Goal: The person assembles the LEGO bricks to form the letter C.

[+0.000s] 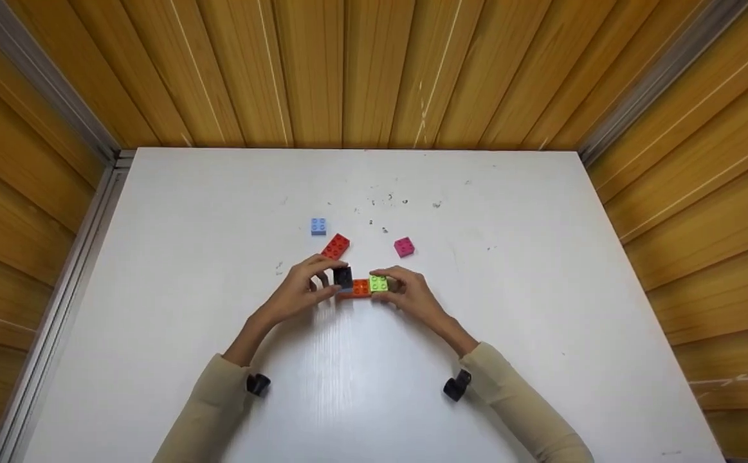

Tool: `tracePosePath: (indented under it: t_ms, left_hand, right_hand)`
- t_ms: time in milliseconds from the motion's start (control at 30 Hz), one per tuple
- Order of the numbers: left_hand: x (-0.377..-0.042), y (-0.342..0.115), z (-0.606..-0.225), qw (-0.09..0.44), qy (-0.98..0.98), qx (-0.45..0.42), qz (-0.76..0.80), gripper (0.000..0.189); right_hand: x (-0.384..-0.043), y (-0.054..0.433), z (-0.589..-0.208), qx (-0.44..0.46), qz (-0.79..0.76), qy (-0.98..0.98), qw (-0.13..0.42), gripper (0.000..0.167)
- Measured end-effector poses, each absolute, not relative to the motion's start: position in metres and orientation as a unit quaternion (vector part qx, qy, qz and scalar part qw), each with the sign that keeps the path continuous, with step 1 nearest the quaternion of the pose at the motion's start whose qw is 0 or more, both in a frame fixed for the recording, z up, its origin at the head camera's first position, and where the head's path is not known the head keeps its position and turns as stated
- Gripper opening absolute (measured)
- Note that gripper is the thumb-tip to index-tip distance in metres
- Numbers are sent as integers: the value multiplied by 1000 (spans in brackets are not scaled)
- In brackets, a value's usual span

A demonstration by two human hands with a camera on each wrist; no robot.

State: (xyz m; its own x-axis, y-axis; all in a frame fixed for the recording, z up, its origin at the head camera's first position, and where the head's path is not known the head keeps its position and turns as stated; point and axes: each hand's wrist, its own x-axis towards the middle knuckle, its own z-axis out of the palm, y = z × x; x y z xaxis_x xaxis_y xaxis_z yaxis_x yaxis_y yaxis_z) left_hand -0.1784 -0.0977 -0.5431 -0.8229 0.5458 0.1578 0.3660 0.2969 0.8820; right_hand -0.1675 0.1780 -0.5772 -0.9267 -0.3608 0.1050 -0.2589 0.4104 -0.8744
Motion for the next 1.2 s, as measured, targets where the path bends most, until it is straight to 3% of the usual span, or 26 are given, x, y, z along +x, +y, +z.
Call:
tracePosePath:
  t_ms: [367, 800, 1200]
  left_hand:
    - [-180, -92, -541, 64, 846, 263, 460, 43]
    - [-185, -88, -565, 39, 786, 243, 567, 39]
    - [-192, -87, -558, 19, 849, 244, 469, 41]
  right_hand:
    - [-172, 174, -572, -170, -478, 860, 50, 43]
    - [-173, 174, -577, -180, -480, 858, 41, 43]
    - [-173, 174, -578, -177, -478, 860, 22, 43]
